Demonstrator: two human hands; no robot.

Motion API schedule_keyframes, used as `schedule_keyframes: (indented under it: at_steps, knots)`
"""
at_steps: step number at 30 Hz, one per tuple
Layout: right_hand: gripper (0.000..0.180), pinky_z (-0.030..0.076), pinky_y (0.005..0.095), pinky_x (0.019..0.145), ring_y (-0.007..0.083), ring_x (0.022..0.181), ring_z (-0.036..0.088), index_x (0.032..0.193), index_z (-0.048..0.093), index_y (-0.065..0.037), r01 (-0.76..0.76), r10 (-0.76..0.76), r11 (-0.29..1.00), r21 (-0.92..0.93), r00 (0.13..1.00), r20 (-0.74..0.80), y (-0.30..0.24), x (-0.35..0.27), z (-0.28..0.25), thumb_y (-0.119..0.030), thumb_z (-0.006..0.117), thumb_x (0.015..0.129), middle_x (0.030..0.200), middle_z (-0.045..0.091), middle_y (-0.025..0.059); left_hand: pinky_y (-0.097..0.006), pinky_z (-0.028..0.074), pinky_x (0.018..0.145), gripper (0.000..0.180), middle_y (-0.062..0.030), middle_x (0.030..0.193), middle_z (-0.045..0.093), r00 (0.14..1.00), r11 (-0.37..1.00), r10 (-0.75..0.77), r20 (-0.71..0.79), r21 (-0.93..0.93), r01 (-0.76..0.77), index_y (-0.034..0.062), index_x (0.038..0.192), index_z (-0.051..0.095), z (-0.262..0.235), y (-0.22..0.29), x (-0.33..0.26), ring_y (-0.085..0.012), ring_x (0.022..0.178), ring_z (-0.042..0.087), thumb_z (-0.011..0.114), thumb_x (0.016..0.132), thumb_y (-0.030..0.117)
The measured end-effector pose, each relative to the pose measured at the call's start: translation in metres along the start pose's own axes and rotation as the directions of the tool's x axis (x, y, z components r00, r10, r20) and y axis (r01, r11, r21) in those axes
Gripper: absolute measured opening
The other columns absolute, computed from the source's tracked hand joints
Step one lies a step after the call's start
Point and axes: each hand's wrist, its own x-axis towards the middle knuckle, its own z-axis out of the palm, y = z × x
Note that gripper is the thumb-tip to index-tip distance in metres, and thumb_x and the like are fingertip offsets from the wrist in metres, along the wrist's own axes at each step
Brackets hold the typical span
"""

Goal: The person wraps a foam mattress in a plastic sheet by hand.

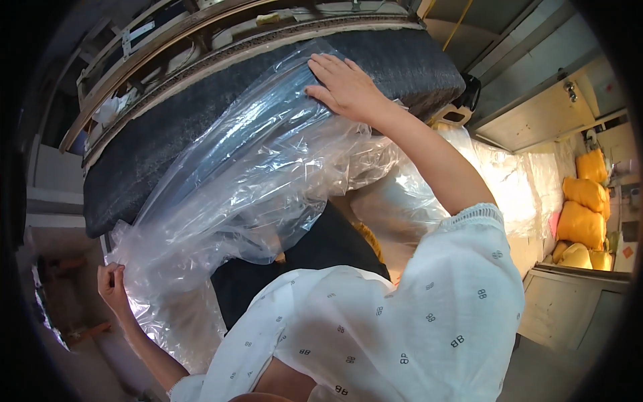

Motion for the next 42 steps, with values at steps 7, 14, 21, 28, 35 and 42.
schedule_keyframes:
  at_steps: [7, 14, 21, 28, 35, 42]
  knots:
    - [0.056, 0.020, 0.0471, 0.105, 0.0280, 0.131, 0.026, 0.133, 0.034, -0.004, 0.057, -0.054, 0.997, -0.050, 0.997, 0.058, -0.018, 0.007, -0.005, -0.043, 0.037, 0.092, 0.141, 0.031, 0.0110, -0.021, 0.031, 0.055, 0.007, 0.0003, 0.069, 0.045, 0.979, 0.991, -0.131, -0.158, -0.034, 0.127, 0.0000, 0.076, 0.057, 0.002, -0.027, -0.039, -0.0078, 0.062, 0.038, 0.064, 0.077, 0.001]
    - [0.056, 0.017, 0.0509, 0.105, 0.0260, 0.132, 0.023, 0.134, 0.034, -0.006, 0.126, -0.116, 0.987, -0.098, 0.988, 0.099, -0.046, 0.007, -0.009, -0.043, 0.037, 0.092, 0.142, 0.028, 0.0095, -0.022, 0.036, 0.058, 0.005, -0.0019, 0.070, 0.049, 0.967, 0.990, -0.078, -0.243, 0.091, 0.103, -0.0008, 0.084, 0.062, -0.022, -0.022, -0.052, -0.0102, 0.064, 0.044, 0.061, 0.079, -0.001]
    - [0.051, 0.016, 0.0500, 0.106, 0.0223, 0.133, 0.022, 0.137, 0.032, -0.013, 0.107, -0.096, 0.978, -0.178, 0.993, 0.070, -0.037, 0.032, 0.011, -0.039, 0.036, 0.093, 0.144, 0.027, 0.0036, -0.024, 0.034, 0.054, 0.006, -0.0032, 0.070, 0.051, 0.956, 0.976, -0.153, -0.249, 0.111, 0.185, -0.0001, 0.082, 0.062, -0.022, -0.014, -0.081, -0.0111, 0.061, 0.042, 0.064, 0.076, -0.001]
    - [0.023, 0.043, 0.0411, 0.081, 0.0272, 0.099, 0.054, 0.101, 0.059, -0.011, 0.012, -0.003, 0.985, 0.172, 0.999, -0.052, -0.019, 0.086, 0.020, -0.022, 0.058, 0.082, 0.099, 0.060, 0.0070, -0.029, 0.041, 0.056, 0.020, -0.0067, 0.069, 0.051, 0.934, 0.935, -0.167, -0.314, 0.250, 0.252, 0.0008, 0.090, 0.065, -0.006, 0.004, -0.145, -0.0161, 0.061, 0.046, 0.062, 0.072, -0.008]
    - [0.020, 0.043, 0.0295, 0.073, 0.0174, 0.082, 0.055, 0.089, 0.062, -0.007, 0.012, 0.028, 0.873, 0.488, 0.997, -0.074, 0.020, 0.117, 0.040, -0.024, 0.062, 0.079, 0.084, 0.059, 0.0060, -0.029, 0.038, 0.057, 0.009, -0.0042, 0.067, 0.049, 0.883, 0.870, -0.389, -0.263, 0.212, 0.446, 0.0006, 0.088, 0.063, 0.017, -0.025, -0.141, -0.0126, 0.063, 0.046, 0.059, 0.081, 0.004]
    - [0.014, 0.044, 0.0266, 0.053, 0.0122, 0.057, 0.051, 0.097, 0.050, -0.008, -0.067, 0.642, 0.380, 0.923, 0.737, -0.211, 0.003, 0.120, -0.012, -0.020, 0.049, 0.089, 0.072, 0.052, 0.0011, -0.024, 0.042, 0.073, 0.031, -0.0024, 0.098, 0.054, 0.692, 0.699, -0.601, -0.400, -0.683, 0.213, 0.0036, 0.114, 0.051, 0.032, 0.012, 0.063, -0.0110, 0.086, 0.051, 0.048, 0.091, 0.025]
